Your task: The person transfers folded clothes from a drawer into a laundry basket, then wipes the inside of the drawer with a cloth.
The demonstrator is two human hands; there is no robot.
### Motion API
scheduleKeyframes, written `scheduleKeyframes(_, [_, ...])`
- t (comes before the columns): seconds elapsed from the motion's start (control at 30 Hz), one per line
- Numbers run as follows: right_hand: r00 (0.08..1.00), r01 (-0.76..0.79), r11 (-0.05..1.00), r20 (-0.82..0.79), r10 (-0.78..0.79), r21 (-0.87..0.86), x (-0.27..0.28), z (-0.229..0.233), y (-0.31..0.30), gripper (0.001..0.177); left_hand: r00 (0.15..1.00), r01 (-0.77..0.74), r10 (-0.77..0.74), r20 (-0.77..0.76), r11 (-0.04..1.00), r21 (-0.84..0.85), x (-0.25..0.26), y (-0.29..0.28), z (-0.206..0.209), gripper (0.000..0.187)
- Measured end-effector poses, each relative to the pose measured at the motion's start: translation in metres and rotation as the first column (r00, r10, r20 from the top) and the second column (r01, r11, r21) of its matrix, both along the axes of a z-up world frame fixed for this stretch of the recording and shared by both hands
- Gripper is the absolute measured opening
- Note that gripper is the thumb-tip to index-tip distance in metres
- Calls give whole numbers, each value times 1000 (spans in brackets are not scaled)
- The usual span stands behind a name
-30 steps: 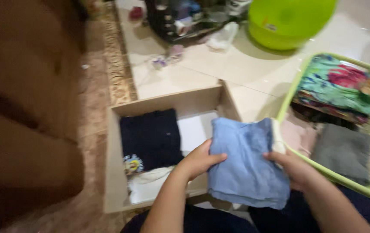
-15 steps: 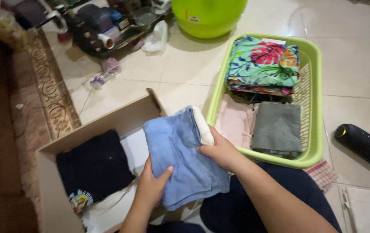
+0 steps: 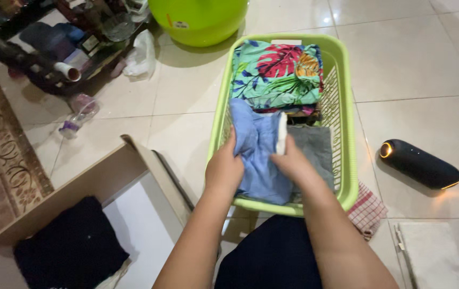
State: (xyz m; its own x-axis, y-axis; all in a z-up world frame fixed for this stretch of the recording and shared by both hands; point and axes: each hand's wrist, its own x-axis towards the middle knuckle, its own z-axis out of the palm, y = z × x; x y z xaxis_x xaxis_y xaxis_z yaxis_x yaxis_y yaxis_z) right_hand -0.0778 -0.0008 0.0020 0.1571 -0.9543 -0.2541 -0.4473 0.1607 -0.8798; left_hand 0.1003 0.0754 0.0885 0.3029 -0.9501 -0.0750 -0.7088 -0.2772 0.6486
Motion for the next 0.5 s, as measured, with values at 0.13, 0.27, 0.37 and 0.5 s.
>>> scheduleKeyframes(0.13, [988, -97, 991, -115, 107, 95, -1, -27, -7, 86, 995, 15, -22, 101, 997, 70, -1, -20, -27, 82])
scheduleKeyframes(0.27, [952, -193, 981, -245, 186, -7, 1, -41, -3, 87, 981, 82, -122, 153, 966, 245, 4, -19, -56, 85])
scheduleKeyframes(0.37, [926, -215, 976, -312, 211, 23, 2, -52, 0, 92, 972, 28, -66, 226, 985, 168, 3, -16, -71, 88])
scheduleKeyframes(0.5, [906, -305, 920, -373, 200, -246, 2, -56, 0, 90, 831, 291, -223, 509, 955, -56, 1, -11, -75, 62])
